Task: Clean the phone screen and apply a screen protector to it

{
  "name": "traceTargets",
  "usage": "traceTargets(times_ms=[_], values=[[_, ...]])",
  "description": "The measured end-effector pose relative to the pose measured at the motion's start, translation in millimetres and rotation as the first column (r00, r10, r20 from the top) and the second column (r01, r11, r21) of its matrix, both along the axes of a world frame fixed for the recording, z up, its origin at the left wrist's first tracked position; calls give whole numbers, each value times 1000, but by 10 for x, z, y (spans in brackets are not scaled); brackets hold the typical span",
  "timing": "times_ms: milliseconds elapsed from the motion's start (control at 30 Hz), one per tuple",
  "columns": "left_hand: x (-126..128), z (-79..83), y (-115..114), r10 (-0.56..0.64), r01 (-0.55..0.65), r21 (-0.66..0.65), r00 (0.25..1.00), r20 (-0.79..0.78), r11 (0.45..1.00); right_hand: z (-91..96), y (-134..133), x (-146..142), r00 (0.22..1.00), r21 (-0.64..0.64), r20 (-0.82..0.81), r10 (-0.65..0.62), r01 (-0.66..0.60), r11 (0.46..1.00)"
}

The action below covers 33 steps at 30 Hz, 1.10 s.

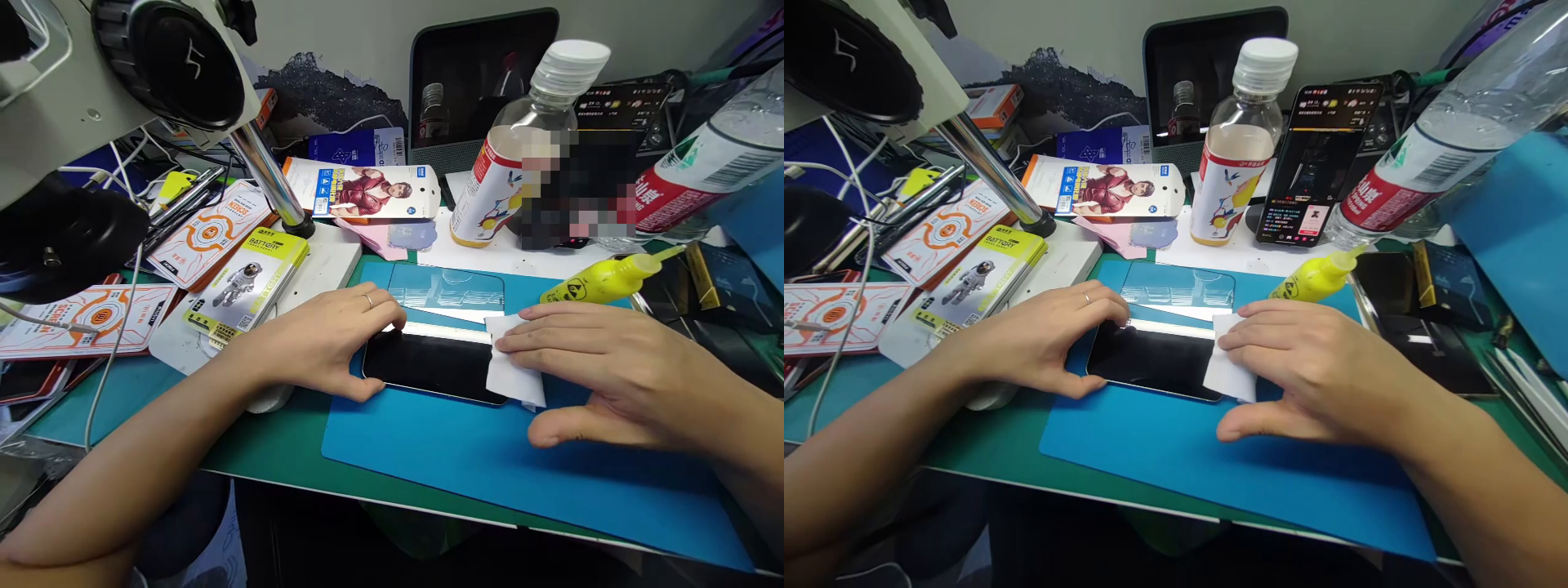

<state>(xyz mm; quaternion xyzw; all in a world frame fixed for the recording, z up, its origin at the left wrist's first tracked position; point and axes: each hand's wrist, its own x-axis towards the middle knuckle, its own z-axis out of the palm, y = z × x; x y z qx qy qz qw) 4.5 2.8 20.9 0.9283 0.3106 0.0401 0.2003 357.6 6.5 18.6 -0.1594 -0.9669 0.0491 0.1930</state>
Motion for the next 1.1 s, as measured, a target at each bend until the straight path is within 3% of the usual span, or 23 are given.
traceTargets(times_ms=[167, 733, 867, 967, 1100], values=[[14, -7, -10, 9, -9, 5, 1000, -11, 1000, -28, -29, -66, 1000, 64, 12, 5, -6, 998], [156, -57, -130, 77, -70, -60, 988, 135, 996, -181, -115, -462, 990, 8, 138, 40, -42, 999], [142, -63, -97, 45, -32, -79, 984, 173, 996, -234, -114, -483, 980, 24, 194, 53, -59, 998], [83, -67, -48, 34, -33, -11, 992, 125, 999, -238, -160, -482, 973, 57, 227, 41, -56, 997], [29, -57, -9, 100, -96, 69, 994, -51, 993, -180, -245, -530, 964, 64, 264, 15, -33, 997]])
